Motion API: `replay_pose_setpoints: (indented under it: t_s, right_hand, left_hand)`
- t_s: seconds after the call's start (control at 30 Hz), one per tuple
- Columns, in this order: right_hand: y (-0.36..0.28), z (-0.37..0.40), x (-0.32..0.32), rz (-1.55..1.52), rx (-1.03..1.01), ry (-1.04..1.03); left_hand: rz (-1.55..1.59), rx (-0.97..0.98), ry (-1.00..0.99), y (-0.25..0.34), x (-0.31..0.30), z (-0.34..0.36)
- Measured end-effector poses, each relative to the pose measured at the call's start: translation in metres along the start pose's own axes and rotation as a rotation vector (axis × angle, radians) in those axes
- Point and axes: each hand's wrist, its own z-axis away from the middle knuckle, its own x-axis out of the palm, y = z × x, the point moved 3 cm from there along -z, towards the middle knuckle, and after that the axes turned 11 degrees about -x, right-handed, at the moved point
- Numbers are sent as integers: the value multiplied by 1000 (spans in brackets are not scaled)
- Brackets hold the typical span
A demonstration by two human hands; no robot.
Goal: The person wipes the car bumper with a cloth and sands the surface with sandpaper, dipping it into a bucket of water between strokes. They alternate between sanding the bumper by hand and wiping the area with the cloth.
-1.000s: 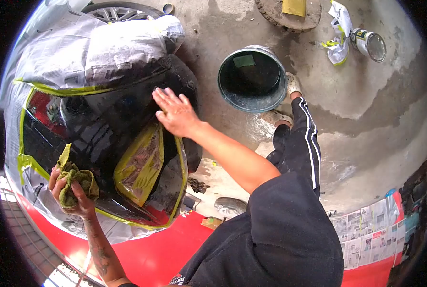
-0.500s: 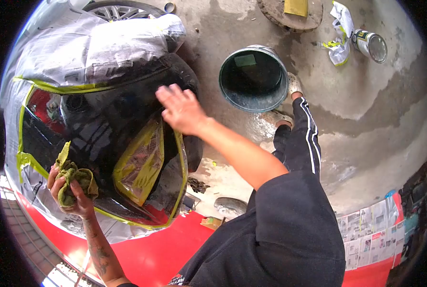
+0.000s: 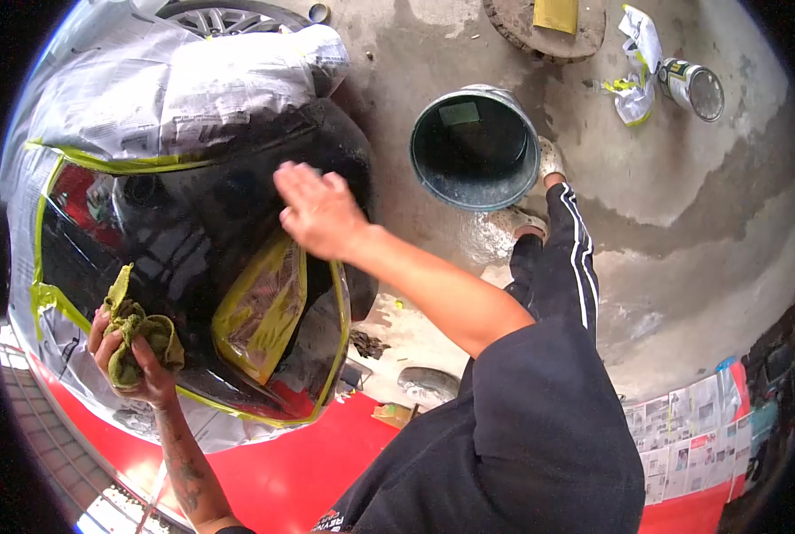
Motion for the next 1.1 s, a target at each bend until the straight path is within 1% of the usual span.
replay_pose_setpoints:
  t_s: [0.07,0.1,0.2,0.27,0.33,0.4,0.43,0.47,0.53,0.63,0.73,0.8,0.83,0.87,0.97,1.0,1.03,1.1]
  right_hand:
    - [-46,4,-7,-169,-164,51]
    - [-54,5,-11,-248,-162,32]
    - [-28,-7,-8,-223,-103,19]
    - [-10,-33,-10,-261,-12,30]
    - [-16,-34,-1,-286,-5,76]
    - [-40,-10,-5,-303,-82,36]
    - [-52,2,-6,-335,-103,-2]
    - [-59,6,-6,-382,-102,2]
    - [-57,-10,-6,-363,-143,65]
    - [-57,-59,-14,-358,-226,98]
    - [-32,-45,-13,-310,-278,59]
    - [6,-26,-2,-264,-121,39]
    - [40,-18,13,-284,5,57]
    - [55,-16,12,-297,126,77]
    - [58,-23,30,-357,272,87]
    - [40,-23,25,-356,221,74]
    - [26,-17,19,-369,225,60]
    - [26,-14,15,-349,221,32]
  left_hand:
    - [-6,-9,-6,0,-2,1]
    - [-13,-12,-6,0,-2,1]
    - [-13,7,-17,1,-1,-1]
    - [-16,7,-28,3,-3,2]
    - [-25,13,-18,3,-2,0]
    - [-39,28,-15,4,0,-2]
    - [-36,29,-12,4,0,-2]
    - [-36,28,-13,4,-1,-1]
    - [-38,18,-20,6,-2,-1]
    - [-33,-11,-4,5,0,0]
    - [-14,-1,-17,0,-2,0]
    - [-14,0,-11,-1,-2,1]
    - [-20,-5,-3,1,-1,1]
    - [-25,-7,12,3,0,0]
    - [-17,40,-33,0,-1,0]
    - [-19,36,-29,0,-1,0]
    - [-23,30,-34,0,-2,1]
    - [-28,29,-32,0,-2,1]
